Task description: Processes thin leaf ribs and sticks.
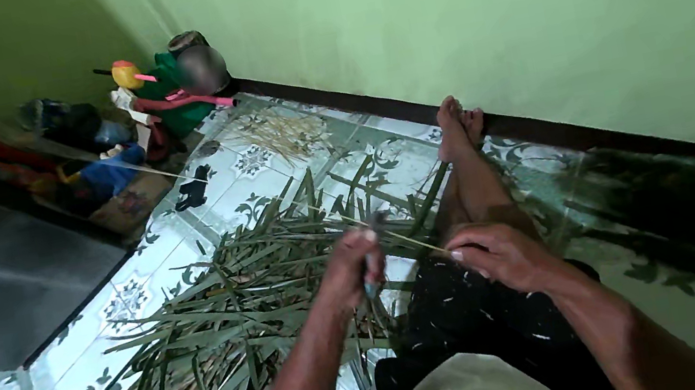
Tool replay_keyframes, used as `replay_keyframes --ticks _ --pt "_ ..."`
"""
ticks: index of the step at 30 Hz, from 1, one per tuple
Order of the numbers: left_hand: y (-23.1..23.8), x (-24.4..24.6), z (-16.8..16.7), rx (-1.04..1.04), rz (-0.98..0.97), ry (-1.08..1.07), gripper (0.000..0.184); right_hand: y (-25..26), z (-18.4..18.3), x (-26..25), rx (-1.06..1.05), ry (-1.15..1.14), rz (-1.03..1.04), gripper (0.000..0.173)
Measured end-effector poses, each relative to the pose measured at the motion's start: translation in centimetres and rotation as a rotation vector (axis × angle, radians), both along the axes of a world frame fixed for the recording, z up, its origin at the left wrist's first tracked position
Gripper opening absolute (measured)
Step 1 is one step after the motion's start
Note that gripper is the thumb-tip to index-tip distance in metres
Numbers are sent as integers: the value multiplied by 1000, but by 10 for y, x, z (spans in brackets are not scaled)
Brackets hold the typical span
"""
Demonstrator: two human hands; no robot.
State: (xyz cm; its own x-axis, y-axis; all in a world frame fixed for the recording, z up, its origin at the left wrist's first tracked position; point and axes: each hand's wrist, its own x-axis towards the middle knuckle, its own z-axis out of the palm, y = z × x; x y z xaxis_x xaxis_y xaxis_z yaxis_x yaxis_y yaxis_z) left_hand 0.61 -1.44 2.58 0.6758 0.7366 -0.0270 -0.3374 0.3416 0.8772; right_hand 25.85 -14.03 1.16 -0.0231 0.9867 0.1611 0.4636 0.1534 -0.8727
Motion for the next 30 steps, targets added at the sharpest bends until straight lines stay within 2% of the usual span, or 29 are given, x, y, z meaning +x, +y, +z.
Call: replay_keyframes --ticks 2,4,6,8,10,11,15,18,20,24,26,28,30 --pt "28 -22 14 7 153 -91 33 -9 -4 9 -49 46 -8 22" --pt "44 -35 17 -3 218 -153 35 -10 -4 11 -91 93 2 22" --pt "33 -25 6 19 164 -81 30 -4 3 0 -129 123 24 25" --pt "-2 2 -7 57 0 95 12 3 12 -18 -124 132 23 26" --pt "-25 20 -15 89 -149 151 18 8 13 -29 -59 107 -7 25" --pt "-24 20 -12 85 -138 112 26 8 11 -29 -17 88 -16 24" --pt "12 -4 3 19 94 -58 30 0 -4 -15 17 33 -20 23" --pt "-9 11 -8 49 -40 106 11 7 -1 -24 22 58 -35 22" --pt "-25 22 -13 54 -152 150 18 9 3 -29 49 36 -54 22" --pt "7 3 1 -40 27 -27 37 4 -1 -21 4 17 -56 22" --pt "5 6 -4 -55 28 -26 32 7 0 -21 -11 34 -45 22" --pt "-18 19 -16 -12 -96 92 19 12 0 -27 5 60 -45 23" --pt "-26 26 -17 15 -147 119 18 11 2 -25 13 64 -31 23"
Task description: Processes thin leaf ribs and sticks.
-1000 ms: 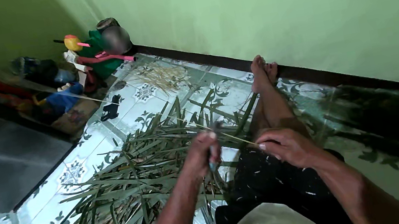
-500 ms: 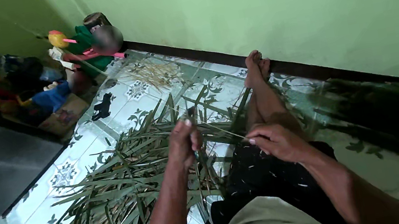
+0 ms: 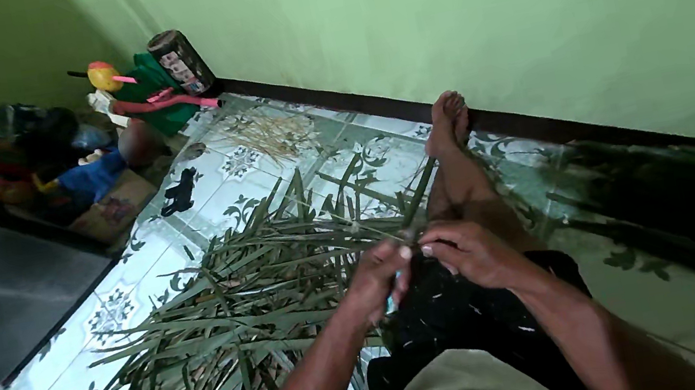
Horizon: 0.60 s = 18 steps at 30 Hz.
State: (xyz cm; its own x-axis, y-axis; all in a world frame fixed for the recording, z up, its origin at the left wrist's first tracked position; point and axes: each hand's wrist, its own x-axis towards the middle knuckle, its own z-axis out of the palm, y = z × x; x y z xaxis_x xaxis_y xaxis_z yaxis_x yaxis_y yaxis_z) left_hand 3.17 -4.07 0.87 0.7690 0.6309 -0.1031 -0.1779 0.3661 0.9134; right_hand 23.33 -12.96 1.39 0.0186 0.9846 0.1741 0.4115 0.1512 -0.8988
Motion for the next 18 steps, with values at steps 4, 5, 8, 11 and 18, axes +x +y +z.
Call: replay_keyframes --ticks 4,5,8,11,18 --pt "34 -19 19 -41 218 -144 31 -9 -1 10 -50 -15 11 24" --pt "33 -17 16 -33 200 -134 30 -7 -1 8 -45 -10 7 24" --pt "2 1 3 29 -1 19 13 -2 3 1 -34 25 4 23" --pt "16 -5 16 28 69 -27 29 -5 2 8 -14 6 12 23" --pt "4 6 3 65 -22 42 20 2 6 1 28 -20 -72 20"
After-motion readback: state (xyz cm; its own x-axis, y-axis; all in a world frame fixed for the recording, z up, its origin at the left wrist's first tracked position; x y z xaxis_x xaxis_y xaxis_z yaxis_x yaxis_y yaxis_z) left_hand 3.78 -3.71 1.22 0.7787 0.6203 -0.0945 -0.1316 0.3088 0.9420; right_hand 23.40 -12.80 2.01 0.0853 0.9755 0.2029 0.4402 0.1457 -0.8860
